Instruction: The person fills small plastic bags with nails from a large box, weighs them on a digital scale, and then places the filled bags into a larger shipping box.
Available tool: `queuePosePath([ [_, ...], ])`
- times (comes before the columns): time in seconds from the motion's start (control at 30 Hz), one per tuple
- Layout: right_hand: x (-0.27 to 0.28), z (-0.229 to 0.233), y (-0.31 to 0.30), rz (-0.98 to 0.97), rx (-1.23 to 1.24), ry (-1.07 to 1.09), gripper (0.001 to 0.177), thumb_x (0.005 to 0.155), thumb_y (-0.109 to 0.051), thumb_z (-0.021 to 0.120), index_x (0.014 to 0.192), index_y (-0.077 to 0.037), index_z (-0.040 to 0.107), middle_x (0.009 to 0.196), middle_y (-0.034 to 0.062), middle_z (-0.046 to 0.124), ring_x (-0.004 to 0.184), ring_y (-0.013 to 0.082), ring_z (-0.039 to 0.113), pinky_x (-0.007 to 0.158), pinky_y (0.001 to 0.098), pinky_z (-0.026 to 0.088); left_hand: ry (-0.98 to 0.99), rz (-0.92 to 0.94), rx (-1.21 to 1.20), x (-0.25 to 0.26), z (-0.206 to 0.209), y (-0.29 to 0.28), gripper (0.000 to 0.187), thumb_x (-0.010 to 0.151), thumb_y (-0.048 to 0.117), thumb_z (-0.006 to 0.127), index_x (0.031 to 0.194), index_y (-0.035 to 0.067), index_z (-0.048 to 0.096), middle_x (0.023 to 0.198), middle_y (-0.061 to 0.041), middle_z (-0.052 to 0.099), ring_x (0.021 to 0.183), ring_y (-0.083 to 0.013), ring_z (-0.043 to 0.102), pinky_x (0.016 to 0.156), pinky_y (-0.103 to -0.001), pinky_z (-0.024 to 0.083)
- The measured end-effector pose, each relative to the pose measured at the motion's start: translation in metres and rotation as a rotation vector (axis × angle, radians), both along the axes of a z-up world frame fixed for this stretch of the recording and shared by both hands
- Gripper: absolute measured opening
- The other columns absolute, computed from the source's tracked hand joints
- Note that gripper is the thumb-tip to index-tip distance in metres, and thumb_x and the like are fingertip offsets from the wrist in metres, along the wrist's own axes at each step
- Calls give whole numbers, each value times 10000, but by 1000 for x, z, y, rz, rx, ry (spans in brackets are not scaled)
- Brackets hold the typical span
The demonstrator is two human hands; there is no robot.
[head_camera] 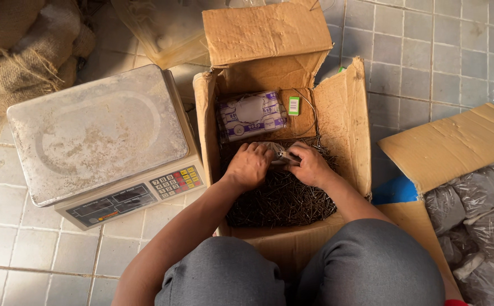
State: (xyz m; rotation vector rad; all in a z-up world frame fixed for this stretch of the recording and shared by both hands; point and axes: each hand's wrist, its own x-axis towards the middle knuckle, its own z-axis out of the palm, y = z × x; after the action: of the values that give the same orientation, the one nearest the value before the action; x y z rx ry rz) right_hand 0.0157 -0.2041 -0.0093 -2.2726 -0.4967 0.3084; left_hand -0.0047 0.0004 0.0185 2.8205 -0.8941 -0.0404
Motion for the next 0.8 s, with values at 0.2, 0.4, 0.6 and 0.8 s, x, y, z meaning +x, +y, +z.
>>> queuePosePath([
  [0.2,-2,37,11,-90,52,165,113,753,-86,682,731,-6,605,624,110,550,621,244,550,611,360,439,210,157,-115,7,-8,3,321,779,161,383,1037,106,565,960,-95,579,918,-297,570,747,-389,454],
  [0.4,2,62,24,-151,100,332,157,774,-70,665,647,-62,572,561,42,521,528,193,493,594,301,440,147,117,-84,0,17,1,342,752,252,443,1069,161,535,995,-70,545,988,-273,528,801,-388,438],
  [0.6,3,23,14,-227,311,459,71,727,-12,673,756,14,613,578,67,539,525,146,505,466,260,436,88,87,-129,4,-8,-5,230,770,258,458,935,198,606,907,-31,570,913,-256,555,740,-380,427],
  [0.8,5,44,8,-332,534,580,192,759,8,602,948,21,570,755,98,506,685,205,533,560,317,512,157,258,-109,4,-7,-6,275,751,259,410,879,244,654,889,12,580,909,-208,546,756,-370,438],
])
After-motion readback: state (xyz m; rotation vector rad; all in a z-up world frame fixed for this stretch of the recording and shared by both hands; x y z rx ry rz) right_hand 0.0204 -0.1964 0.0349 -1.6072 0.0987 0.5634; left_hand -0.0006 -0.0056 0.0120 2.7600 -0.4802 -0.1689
